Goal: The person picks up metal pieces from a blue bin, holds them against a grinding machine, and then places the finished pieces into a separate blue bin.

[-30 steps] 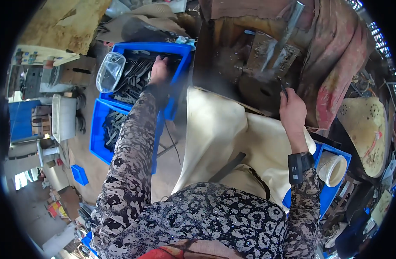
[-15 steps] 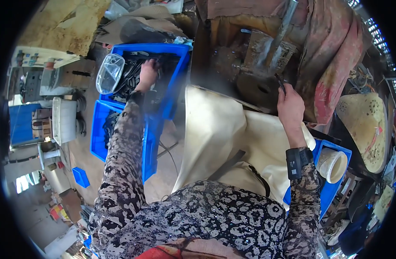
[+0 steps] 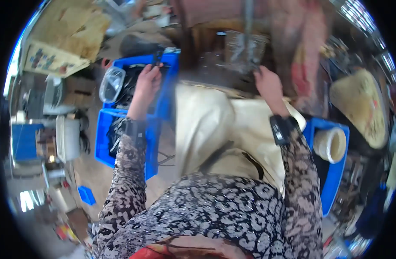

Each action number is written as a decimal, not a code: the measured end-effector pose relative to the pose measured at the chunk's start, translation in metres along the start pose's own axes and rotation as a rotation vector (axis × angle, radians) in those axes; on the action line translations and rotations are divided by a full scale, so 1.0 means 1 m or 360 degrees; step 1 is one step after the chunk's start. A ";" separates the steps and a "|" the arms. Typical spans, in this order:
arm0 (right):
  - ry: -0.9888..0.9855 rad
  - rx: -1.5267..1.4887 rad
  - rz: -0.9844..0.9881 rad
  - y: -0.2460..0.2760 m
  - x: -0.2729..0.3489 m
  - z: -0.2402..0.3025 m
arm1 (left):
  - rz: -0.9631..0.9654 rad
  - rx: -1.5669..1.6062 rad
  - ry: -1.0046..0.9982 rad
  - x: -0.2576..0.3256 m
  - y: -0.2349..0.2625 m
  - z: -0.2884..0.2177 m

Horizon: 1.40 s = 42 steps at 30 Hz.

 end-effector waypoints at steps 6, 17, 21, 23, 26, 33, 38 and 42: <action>-0.0746 -0.1606 0.0786 -0.033 -0.001 -0.035 | -0.0006 -0.0396 -0.0130 -0.036 -0.071 0.020; -0.0924 -0.2067 0.0970 -0.027 0.013 -0.023 | -0.0017 -0.1398 -0.0865 -0.082 -0.118 0.063; -0.0925 -0.2081 0.0990 -0.027 0.014 -0.020 | 0.0086 -0.1565 -0.1056 -0.089 -0.111 0.078; -0.0937 -0.2065 0.0929 -0.027 0.014 -0.018 | 0.0129 -0.1435 -0.1012 -0.092 -0.108 0.078; -0.0935 -0.2010 0.0845 -0.028 0.013 -0.033 | 0.0179 -0.0948 -0.0525 -0.095 -0.111 0.078; -0.0972 -0.1885 0.0758 -0.030 0.009 -0.042 | 0.0084 -0.0622 -0.0271 -0.093 -0.104 0.078; -0.0982 -0.1614 0.0317 -0.018 -0.015 -0.026 | -0.0114 -0.1704 -0.0856 -0.093 -0.101 0.077; -0.0518 -0.1581 -0.0098 0.037 -0.083 0.027 | -0.0159 -0.2174 -0.0591 -0.084 -0.111 0.077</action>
Point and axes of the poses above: each hand's wrist, its own x-axis away from the middle knuckle, its own y-axis out of the back of the hand, z = x × y, the point moved 6 cm from there along -x, towards the middle knuckle, and after that the axes turned 6 degrees about -x, right-handed, at the moved point
